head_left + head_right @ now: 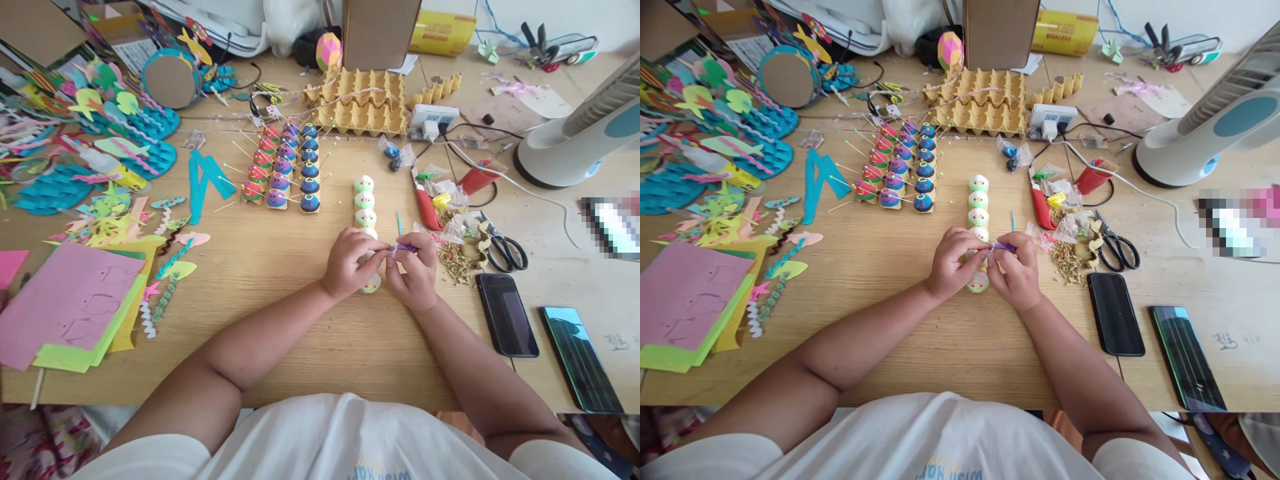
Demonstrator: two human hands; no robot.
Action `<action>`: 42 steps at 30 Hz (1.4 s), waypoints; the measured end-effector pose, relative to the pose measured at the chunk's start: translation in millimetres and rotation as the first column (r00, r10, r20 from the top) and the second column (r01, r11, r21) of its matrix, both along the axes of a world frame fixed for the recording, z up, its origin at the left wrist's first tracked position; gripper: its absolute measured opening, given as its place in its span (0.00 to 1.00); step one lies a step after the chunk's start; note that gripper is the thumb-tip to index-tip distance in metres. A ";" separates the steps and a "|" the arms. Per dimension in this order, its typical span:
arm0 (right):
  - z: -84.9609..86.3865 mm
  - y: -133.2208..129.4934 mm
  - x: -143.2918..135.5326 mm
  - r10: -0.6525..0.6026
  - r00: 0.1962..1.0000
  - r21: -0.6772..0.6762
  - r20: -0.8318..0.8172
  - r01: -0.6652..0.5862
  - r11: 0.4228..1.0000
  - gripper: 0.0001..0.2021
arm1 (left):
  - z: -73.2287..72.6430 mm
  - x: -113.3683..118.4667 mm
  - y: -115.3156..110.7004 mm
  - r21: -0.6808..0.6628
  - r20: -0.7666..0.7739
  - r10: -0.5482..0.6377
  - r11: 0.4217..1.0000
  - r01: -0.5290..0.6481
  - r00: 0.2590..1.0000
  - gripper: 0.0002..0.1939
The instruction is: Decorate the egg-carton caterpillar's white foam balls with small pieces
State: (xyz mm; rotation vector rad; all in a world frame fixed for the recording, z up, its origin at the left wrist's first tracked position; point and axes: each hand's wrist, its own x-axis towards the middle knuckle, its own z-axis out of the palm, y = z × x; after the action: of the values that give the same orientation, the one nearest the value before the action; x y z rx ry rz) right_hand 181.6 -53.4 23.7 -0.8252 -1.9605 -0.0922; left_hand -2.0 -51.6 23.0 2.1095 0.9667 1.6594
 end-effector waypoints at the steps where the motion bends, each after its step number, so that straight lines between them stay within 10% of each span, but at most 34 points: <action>1: -0.2 -0.3 -0.2 -0.004 1.000 0.006 0.000 0.004 1.000 0.06 | 0.0 0.0 -0.1 -0.004 -0.010 0.008 1.000 -0.008 1.000 0.05; 14: 0.0 -2.0 -0.4 0.014 0.999 0.082 -0.045 -0.010 0.997 0.09 | -1.7 0.1 -2.0 0.030 0.045 0.091 0.995 -0.093 0.995 0.03; 23: -12.2 5.0 4.2 0.046 0.965 -0.078 -0.259 -0.068 0.995 0.22 | -11.6 4.8 -2.8 -0.262 0.250 0.121 0.964 -0.054 0.961 0.13; 31: -19.4 12.1 0.9 -0.093 0.796 -0.519 -0.598 -0.295 0.802 0.19 | -10.4 3.7 -0.2 -0.236 0.195 0.119 0.969 -0.071 0.974 0.11; 37: -13.2 19.4 1.1 -0.245 0.629 -0.572 -0.738 -0.389 0.722 0.22 | -1.2 -1.8 -0.5 -0.131 0.067 0.079 0.989 -0.070 0.995 0.08; 42: -11.6 17.5 0.7 -0.248 0.666 -0.623 -0.703 -0.410 0.666 0.21 | -5.6 -1.3 0.9 -0.088 -0.028 0.112 0.990 -0.114 0.993 0.12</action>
State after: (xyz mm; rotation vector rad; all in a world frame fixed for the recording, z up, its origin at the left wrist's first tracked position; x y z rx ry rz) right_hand 182.3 -36.0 12.1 -1.0470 -1.1510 1.0658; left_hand -3.3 -50.7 17.4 2.0550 1.1656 1.6146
